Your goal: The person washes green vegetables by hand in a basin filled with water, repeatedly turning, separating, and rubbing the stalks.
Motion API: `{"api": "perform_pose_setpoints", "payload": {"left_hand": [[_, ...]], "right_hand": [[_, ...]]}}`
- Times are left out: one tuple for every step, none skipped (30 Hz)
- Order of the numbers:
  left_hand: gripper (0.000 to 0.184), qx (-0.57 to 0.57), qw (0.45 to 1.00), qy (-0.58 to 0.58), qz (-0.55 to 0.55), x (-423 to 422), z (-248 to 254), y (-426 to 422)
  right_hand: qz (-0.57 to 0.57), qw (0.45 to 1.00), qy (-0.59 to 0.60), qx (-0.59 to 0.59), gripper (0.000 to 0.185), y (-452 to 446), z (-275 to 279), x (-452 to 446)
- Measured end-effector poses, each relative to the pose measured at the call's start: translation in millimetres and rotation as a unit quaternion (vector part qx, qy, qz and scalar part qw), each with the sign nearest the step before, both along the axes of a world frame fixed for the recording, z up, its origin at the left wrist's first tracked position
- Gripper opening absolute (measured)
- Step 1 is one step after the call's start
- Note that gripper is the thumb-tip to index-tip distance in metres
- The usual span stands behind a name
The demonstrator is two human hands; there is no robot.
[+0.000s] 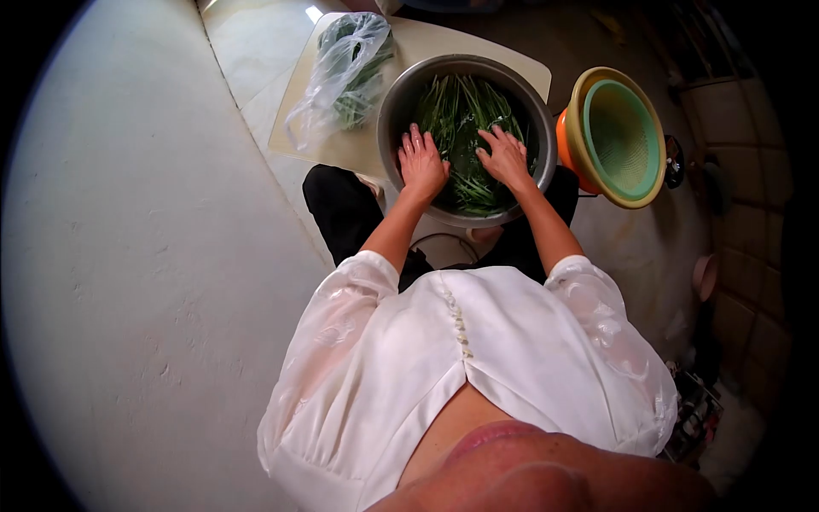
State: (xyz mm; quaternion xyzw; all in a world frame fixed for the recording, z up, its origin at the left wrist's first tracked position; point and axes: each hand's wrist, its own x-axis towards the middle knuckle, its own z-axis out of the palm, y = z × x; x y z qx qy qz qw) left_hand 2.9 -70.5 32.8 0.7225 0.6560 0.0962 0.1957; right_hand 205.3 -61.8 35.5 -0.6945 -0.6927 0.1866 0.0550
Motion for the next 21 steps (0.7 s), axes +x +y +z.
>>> {"api": "perform_pose_setpoints", "payload": {"left_hand": [[0.084,0.055,0.998,0.008,-0.023,-1,6,-6],[0.081,0.110,0.993,0.015,-0.047,0,9,-13],[0.080,0.096,0.992,0.027,-0.081,3,8,-18],[0.080,0.093,0.992,0.026,-0.082,6,5,-21],[0.081,0.043,0.994,0.049,-0.085,8,0,-21],[0.081,-0.005,0.993,0.073,-0.087,10,-8,-19],[0.079,-0.013,0.995,0.068,-0.078,8,-20,-13],[0.079,-0.012,0.995,0.068,-0.078,7,-17,-8],[0.076,-0.032,0.995,0.063,-0.076,6,-14,-4],[0.073,-0.054,0.994,0.059,-0.074,4,-10,-1],[0.065,-0.041,0.994,0.061,-0.079,1,-4,-3],[0.065,-0.040,0.994,0.062,-0.080,-2,-7,-8],[0.062,0.028,0.994,0.058,-0.088,-3,-13,-16],[0.060,0.096,0.989,0.053,-0.098,-2,-17,-20],[0.060,0.095,0.989,0.051,-0.103,0,-21,-24],[0.058,0.039,0.990,0.060,-0.124,2,-25,-28],[0.057,-0.013,0.987,0.069,-0.141,3,-25,-27],[0.057,-0.010,0.988,0.069,-0.142,4,-25,-23],[0.052,-0.026,0.989,0.069,-0.131,4,-25,-20],[0.048,-0.041,0.990,0.069,-0.120,3,-22,-17],[0.048,-0.041,0.990,0.069,-0.120,0,-18,-16]], "right_hand": [[0.007,1.000,-0.012,0.028,0.053,-10,8,-1],[0.006,1.000,-0.013,0.026,0.053,-18,17,-4],[0.037,0.999,0.000,-0.006,0.054,-27,24,-8],[0.069,0.997,0.013,-0.038,0.055,-33,26,-10],[0.086,0.994,-0.038,-0.050,0.057,-35,9,-9],[0.084,0.994,-0.039,-0.050,0.057,-32,6,-8],[0.086,0.993,-0.044,-0.064,0.057,-28,4,-7],[0.088,0.992,-0.049,-0.080,0.058,-24,4,-8],[0.081,0.992,-0.037,-0.084,0.058,-20,4,-6],[0.081,0.992,-0.035,-0.085,0.058,-22,4,-3],[0.097,0.993,-0.007,-0.063,0.059,-25,11,-1],[0.112,0.993,0.020,-0.040,0.059,-28,22,0],[0.129,0.988,0.068,-0.057,0.059,-35,33,-2],[0.153,0.980,0.094,-0.086,0.056,-40,44,-5],[0.172,0.977,0.073,-0.105,0.055,-44,35,-7],[0.193,0.972,0.052,-0.124,0.053,-48,23,-10],[0.205,0.964,0.003,-0.168,0.050,-44,16,-11],[0.204,0.965,0.001,-0.165,0.050,-39,10,-8],[0.190,0.970,-0.002,-0.149,0.050,-37,5,-5],[0.177,0.975,-0.006,-0.132,0.049,-35,11,-6],[0.177,0.971,-0.006,-0.160,0.052,-33,17,-4]]}}
